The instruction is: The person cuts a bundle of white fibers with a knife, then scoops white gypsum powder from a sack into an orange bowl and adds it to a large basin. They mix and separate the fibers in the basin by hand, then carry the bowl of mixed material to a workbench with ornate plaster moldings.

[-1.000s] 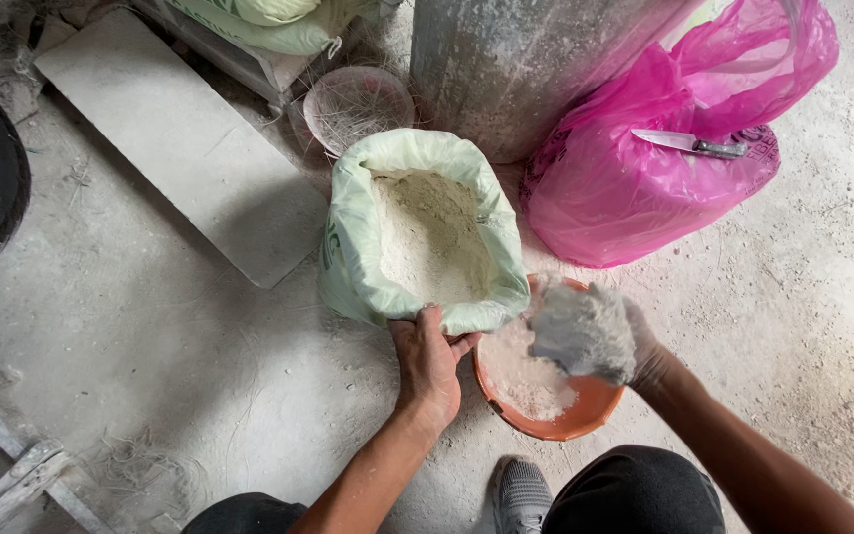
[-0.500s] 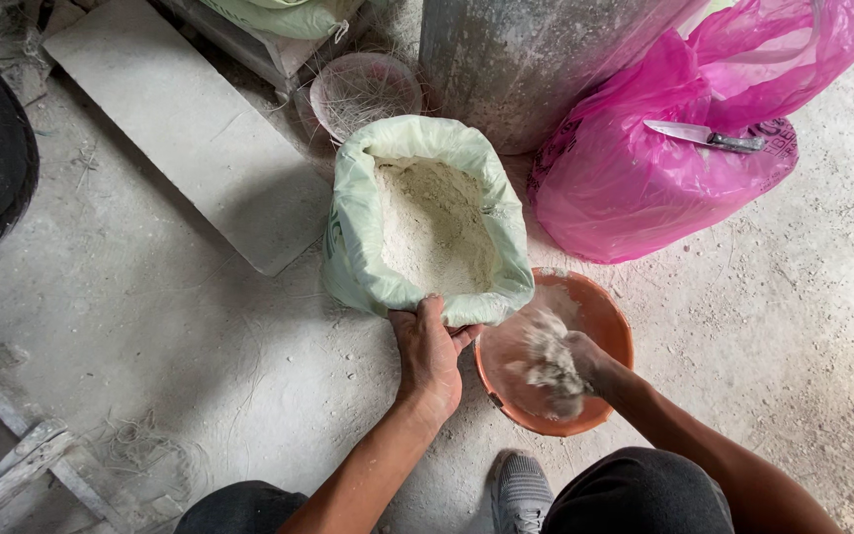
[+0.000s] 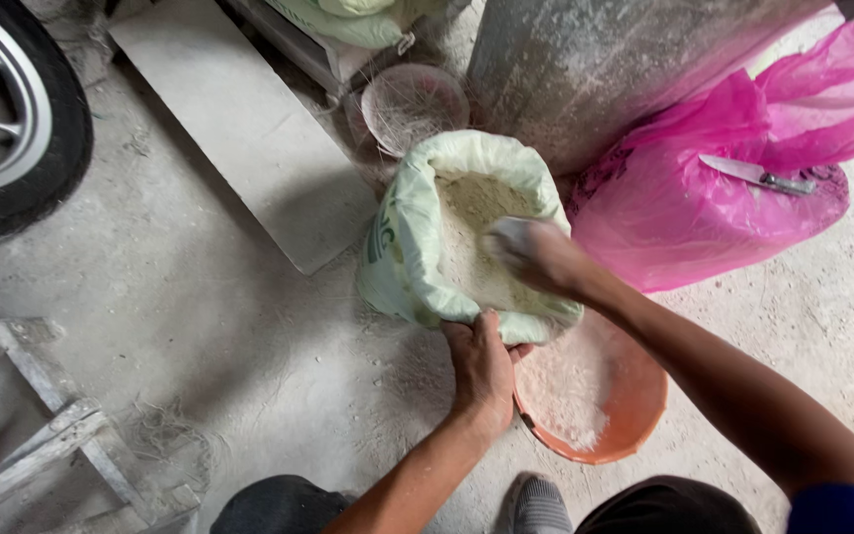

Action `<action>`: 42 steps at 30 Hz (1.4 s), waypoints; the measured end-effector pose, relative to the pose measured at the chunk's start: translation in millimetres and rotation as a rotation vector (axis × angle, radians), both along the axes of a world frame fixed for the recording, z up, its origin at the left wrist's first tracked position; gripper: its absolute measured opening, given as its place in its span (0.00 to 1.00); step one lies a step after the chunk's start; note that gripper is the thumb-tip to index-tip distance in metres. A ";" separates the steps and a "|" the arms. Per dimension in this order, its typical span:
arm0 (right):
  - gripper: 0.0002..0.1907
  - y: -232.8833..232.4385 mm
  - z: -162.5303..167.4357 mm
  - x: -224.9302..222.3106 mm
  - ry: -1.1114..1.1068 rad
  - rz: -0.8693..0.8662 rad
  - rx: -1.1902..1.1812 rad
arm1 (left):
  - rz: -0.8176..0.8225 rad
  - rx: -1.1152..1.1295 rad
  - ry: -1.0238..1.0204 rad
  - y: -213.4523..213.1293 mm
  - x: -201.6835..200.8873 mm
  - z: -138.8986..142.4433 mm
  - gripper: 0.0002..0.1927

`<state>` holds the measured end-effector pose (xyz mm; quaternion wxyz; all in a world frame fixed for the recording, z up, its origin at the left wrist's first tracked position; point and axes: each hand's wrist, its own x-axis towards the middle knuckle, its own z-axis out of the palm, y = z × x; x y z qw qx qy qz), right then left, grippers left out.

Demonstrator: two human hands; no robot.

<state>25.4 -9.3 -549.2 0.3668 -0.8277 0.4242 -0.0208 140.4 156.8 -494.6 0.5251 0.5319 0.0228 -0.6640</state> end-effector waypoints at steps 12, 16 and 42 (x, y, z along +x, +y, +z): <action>0.16 -49.2 -125.6 47.2 0.332 0.144 -0.029 | 0.058 -0.069 -0.026 -0.2 1.3 -7.1 0.25; 0.17 -20.0 -105.0 32.8 0.257 0.090 0.326 | 0.033 -0.066 0.016 3.7 1.1 -13.3 0.26; 0.26 25.5 3.7 23.4 -1.010 -0.596 1.537 | 0.005 -0.009 -0.039 2.7 -6.3 -12.1 0.23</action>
